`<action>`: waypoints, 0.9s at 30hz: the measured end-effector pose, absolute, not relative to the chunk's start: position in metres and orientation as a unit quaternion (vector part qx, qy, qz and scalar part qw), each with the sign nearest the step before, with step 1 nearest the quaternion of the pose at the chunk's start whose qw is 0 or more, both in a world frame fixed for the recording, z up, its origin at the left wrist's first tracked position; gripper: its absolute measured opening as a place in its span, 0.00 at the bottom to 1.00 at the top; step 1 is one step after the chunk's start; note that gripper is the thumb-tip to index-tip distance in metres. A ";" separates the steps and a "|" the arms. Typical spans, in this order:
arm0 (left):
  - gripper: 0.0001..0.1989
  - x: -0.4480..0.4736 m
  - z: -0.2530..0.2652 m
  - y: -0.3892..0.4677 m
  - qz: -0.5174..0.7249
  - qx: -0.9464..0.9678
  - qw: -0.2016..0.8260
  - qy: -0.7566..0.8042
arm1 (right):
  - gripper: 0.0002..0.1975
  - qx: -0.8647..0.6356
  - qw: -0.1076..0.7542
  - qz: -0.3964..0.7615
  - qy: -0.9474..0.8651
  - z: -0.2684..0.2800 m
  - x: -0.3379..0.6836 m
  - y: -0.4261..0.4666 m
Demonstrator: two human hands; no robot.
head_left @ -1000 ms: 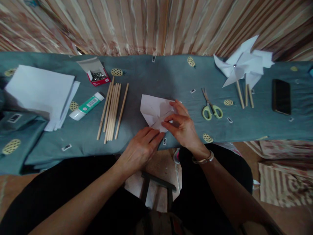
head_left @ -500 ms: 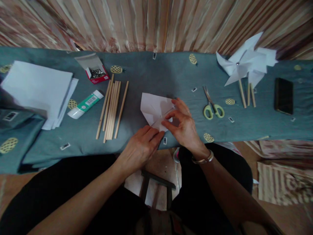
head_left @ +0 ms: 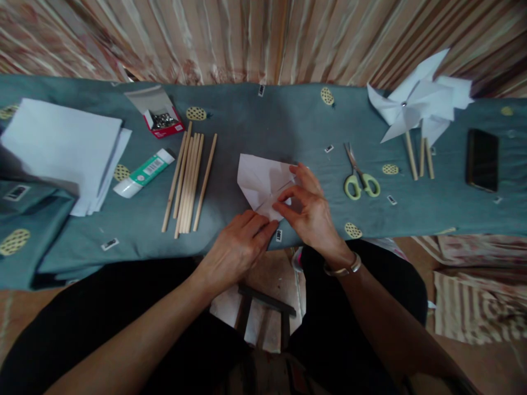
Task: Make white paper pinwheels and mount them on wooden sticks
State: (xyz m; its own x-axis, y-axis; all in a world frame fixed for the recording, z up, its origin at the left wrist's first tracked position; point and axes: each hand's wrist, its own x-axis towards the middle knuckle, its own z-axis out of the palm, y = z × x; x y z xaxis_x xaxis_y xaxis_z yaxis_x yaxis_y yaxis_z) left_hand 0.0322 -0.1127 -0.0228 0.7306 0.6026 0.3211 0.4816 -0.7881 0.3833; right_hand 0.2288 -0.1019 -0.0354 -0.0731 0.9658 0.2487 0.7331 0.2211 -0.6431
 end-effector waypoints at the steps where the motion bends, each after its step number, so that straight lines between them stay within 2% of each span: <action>1: 0.12 0.032 -0.023 -0.113 0.219 0.919 0.139 0.296 | 0.02 -0.597 0.326 0.177 -0.711 -0.035 0.229 -0.102; 5: 0.12 0.032 -0.022 -0.113 0.214 0.919 0.143 0.299 | 0.01 -0.587 0.327 0.172 -0.720 -0.035 0.227 -0.104; 11: 0.12 0.032 -0.020 -0.112 0.211 0.920 0.143 0.297 | 0.08 -0.582 0.313 0.158 -0.734 -0.035 0.226 -0.107; 17: 0.12 0.032 -0.021 -0.112 0.204 0.922 0.141 0.296 | 0.11 -0.567 0.304 0.118 -0.756 -0.039 0.227 -0.107; 27: 0.12 0.033 -0.018 -0.112 0.213 0.918 0.142 0.302 | 0.14 -0.550 0.196 0.012 -0.811 -0.032 0.216 -0.123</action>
State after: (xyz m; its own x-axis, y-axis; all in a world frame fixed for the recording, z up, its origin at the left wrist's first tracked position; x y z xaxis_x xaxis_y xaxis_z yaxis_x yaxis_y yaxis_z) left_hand 0.0326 -0.1123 -0.0179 0.7274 0.6144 0.3055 0.4934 -0.7778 0.3892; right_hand 0.2158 -0.1235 -0.0319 -0.3171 0.8981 0.3049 0.8886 0.3936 -0.2353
